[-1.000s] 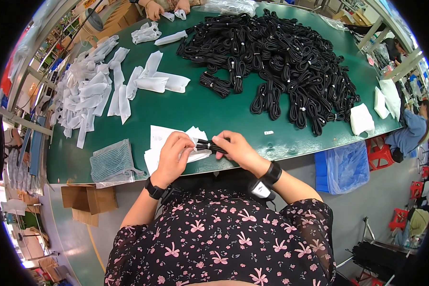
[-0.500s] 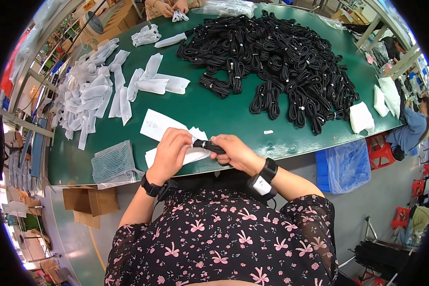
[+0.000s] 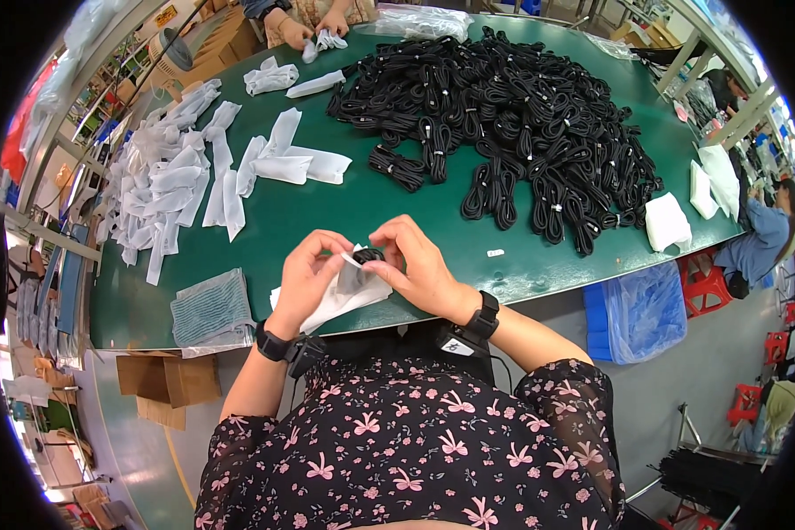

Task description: Placing small black plastic items into individual white protective bags at a factory workbench.

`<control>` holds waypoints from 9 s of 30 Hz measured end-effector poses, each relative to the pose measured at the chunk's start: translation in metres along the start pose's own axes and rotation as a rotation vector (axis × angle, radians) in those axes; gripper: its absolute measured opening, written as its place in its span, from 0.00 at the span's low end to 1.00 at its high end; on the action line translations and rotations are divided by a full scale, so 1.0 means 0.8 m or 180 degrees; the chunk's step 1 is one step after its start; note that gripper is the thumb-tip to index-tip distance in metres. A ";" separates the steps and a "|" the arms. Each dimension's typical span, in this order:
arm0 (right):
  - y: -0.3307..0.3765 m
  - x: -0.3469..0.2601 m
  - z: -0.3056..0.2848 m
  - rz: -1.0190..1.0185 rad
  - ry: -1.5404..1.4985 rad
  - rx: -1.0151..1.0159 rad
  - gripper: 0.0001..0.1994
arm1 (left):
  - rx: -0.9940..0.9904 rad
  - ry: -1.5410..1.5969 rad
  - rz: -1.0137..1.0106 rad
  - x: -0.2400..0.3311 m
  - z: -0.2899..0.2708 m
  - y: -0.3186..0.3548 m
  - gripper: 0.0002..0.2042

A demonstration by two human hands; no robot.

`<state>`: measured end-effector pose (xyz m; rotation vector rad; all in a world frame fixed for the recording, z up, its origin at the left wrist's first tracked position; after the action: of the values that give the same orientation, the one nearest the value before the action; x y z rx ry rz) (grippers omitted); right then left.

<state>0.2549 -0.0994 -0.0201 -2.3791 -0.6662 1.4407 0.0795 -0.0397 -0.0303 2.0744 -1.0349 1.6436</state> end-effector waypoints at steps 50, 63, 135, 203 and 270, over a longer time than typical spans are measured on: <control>0.049 0.022 -0.023 -0.0228 0.1889 -0.1145 0.09 | 0.0430 -0.0893 0.0197 -0.031 0.029 0.028 0.05; 0.006 0.016 -0.003 0.0425 0.0326 -0.0191 0.15 | 0.0439 -0.0596 0.0133 0.001 0.011 0.001 0.04; 0.028 0.014 -0.017 0.0454 0.0233 -0.0804 0.18 | 0.0506 -0.0631 0.0087 -0.015 0.009 0.023 0.03; 0.000 0.000 -0.041 -0.0207 0.0174 -0.0036 0.17 | 0.0311 0.1650 -0.0284 -0.011 -0.032 -0.009 0.05; -0.008 -0.022 -0.019 -0.0681 0.0310 -0.0086 0.14 | 0.0364 0.0942 -0.0215 0.006 -0.007 -0.008 0.04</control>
<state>0.2596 -0.1029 0.0036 -2.2994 -0.8890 1.2267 0.0801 -0.0334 -0.0225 1.8343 -0.7821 1.9405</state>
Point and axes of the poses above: each hand's wrist, its own y-axis away from the middle knuckle, its own z-axis out of the palm, x = y × z, the point moved 4 cm from there along -y, towards the middle knuckle, and after that the axes turned 10 degrees about -x, right-handed, at the moved point
